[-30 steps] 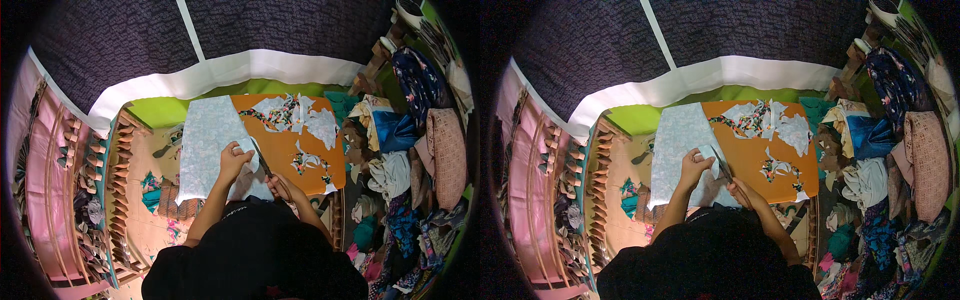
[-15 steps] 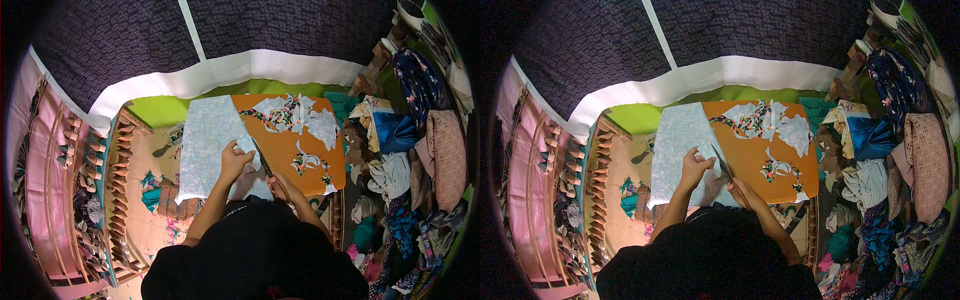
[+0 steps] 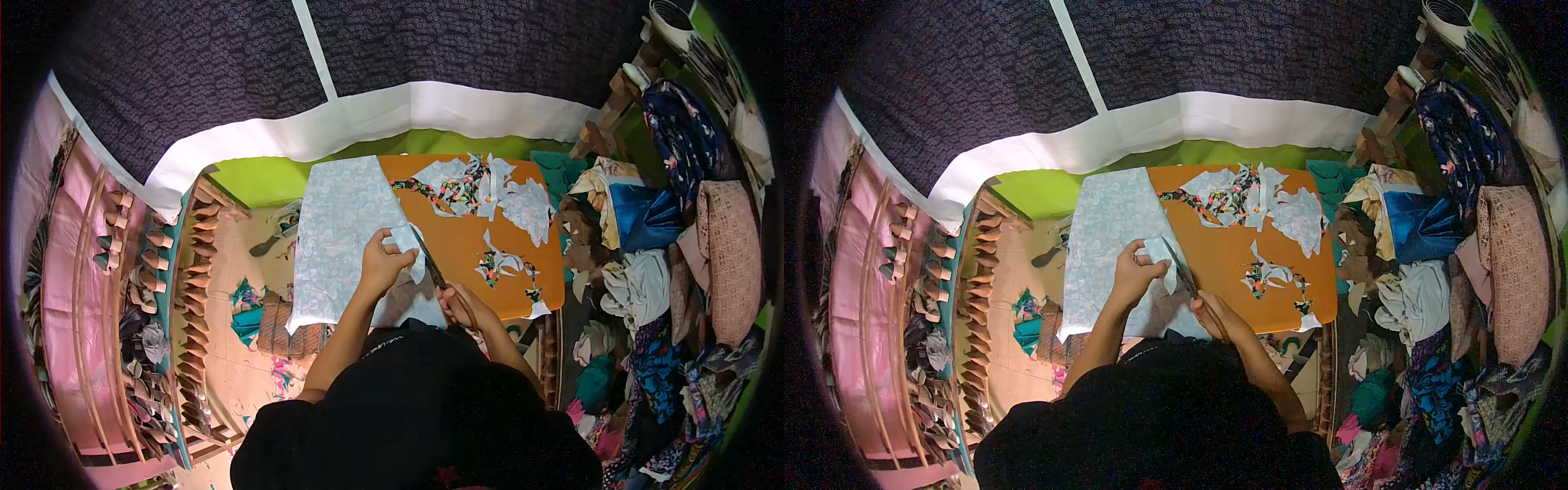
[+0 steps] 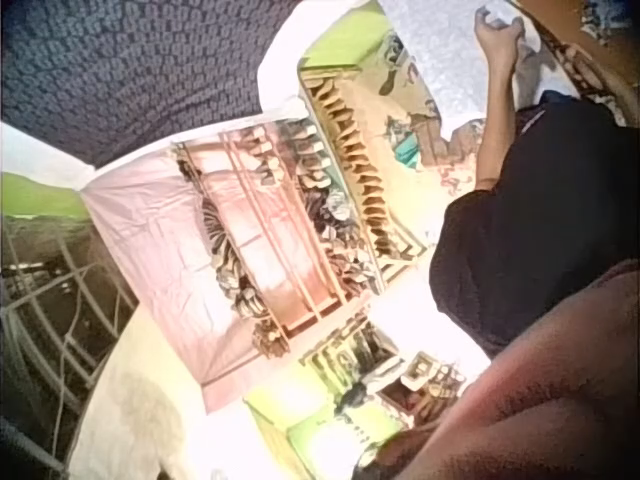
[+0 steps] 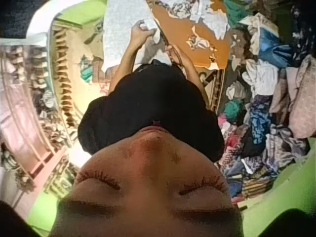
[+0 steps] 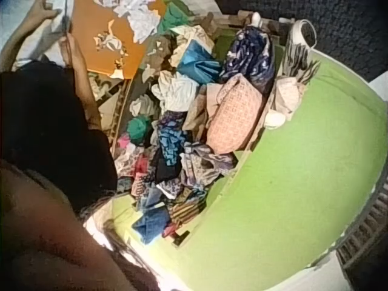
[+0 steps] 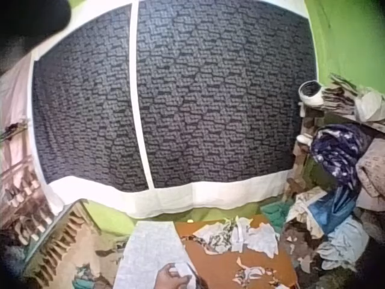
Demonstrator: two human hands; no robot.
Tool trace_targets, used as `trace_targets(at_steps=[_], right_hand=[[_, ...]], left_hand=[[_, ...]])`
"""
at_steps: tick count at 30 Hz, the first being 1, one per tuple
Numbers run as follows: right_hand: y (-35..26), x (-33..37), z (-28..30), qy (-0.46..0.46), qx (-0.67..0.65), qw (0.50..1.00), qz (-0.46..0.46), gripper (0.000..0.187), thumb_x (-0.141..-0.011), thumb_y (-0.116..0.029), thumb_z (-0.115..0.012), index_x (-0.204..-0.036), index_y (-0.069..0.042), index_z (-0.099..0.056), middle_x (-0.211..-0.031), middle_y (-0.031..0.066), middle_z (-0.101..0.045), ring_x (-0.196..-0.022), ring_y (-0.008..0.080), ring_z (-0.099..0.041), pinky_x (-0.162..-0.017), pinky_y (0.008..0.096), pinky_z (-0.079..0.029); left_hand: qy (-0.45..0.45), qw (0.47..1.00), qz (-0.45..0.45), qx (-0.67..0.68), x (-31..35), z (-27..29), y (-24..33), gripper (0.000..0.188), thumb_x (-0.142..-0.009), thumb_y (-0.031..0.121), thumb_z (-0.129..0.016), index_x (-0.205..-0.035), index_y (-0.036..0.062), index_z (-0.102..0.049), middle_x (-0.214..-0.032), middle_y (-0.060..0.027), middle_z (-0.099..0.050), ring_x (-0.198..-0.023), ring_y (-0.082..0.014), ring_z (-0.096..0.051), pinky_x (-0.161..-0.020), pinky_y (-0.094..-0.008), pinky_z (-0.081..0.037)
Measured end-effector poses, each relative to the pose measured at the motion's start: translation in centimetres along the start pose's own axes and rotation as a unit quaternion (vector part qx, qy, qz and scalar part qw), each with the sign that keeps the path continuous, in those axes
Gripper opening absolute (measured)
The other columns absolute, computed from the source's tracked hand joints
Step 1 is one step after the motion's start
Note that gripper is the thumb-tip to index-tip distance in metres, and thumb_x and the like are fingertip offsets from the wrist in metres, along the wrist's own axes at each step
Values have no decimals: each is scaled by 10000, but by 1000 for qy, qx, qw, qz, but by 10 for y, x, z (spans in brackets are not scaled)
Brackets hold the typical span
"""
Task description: Cutting out fabric patterns using scissors on a work table.
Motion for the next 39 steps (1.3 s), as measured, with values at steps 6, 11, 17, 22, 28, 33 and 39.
trace_targets(at_steps=[6,11,17,22,28,33,39], right_hand=[[10,-4,-3,7,-10,1000,-5,228,-819,-146,-374,-615,-47,-399,-549,3,-344,-512,112,-320,-494,258,-311],[-2,-2,-5,-1,-88,996,17,609,-738,-655,-299,-745,-56,-406,-523,-9,-342,-443,75,-339,-400,200,-300],[16,-7,-4,4,-64,998,1,635,-721,-676,-296,-757,-52,-406,-521,-7,-342,-445,77,-347,-398,213,-307],[5,-1,-3,8,-28,999,30,598,-745,-638,-328,-716,-47,-409,-517,-4,-349,-450,83,-355,-399,225,-313],[3,-6,-4,4,-116,993,11,645,-699,-686,-325,-736,-48,-407,-544,-5,-357,-456,80,-347,-403,214,-313],[0,-3,1,-22,-36,997,59,646,-702,-682,-322,-806,-49,-399,-565,-4,-355,-449,72,-320,-401,194,-300],[8,-3,3,-40,-82,995,-42,662,-699,-691,-309,-806,-44,-403,-560,-6,-356,-454,71,-335,-397,192,-299]], left_hand=[[4,1000,-1,-6,-1,2,2,480,-631,-4,-637,-1011,-78,-353,-595,-97,-556,-493,-122,-526,-436,-218,-402],[0,998,7,-58,3,1,5,528,-623,16,-652,-1035,-90,-340,-566,-90,-545,-482,-114,-517,-431,-213,-396],[-13,999,13,-49,-2,4,-6,565,-620,27,-658,-1056,-102,-323,-545,-74,-530,-468,-104,-502,-417,-210,-385],[-31,998,18,-48,-3,3,-6,576,-624,35,-656,-1071,-101,-320,-545,-62,-523,-467,-99,-497,-410,-206,-375],[-44,996,33,-67,-3,4,-8,587,-619,23,-651,-1081,-100,-311,-555,-59,-524,-470,-99,-501,-413,-201,-380],[-33,997,45,-48,0,4,-2,523,-625,18,-645,-1044,-74,-345,-555,-58,-523,-482,-102,-510,-424,-203,-389],[-49,997,26,-45,-1,-1,0,237,-657,45,-633,-802,-17,-455,-542,-33,-507,-484,-79,-483,-430,-201,-371]])
Point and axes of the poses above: each hand's wrist, its own x-axis away from the middle knuckle, its own z-axis out of the back of the hand, y = z × x, the point moved 3 cm from there along -x, towards the middle knuckle
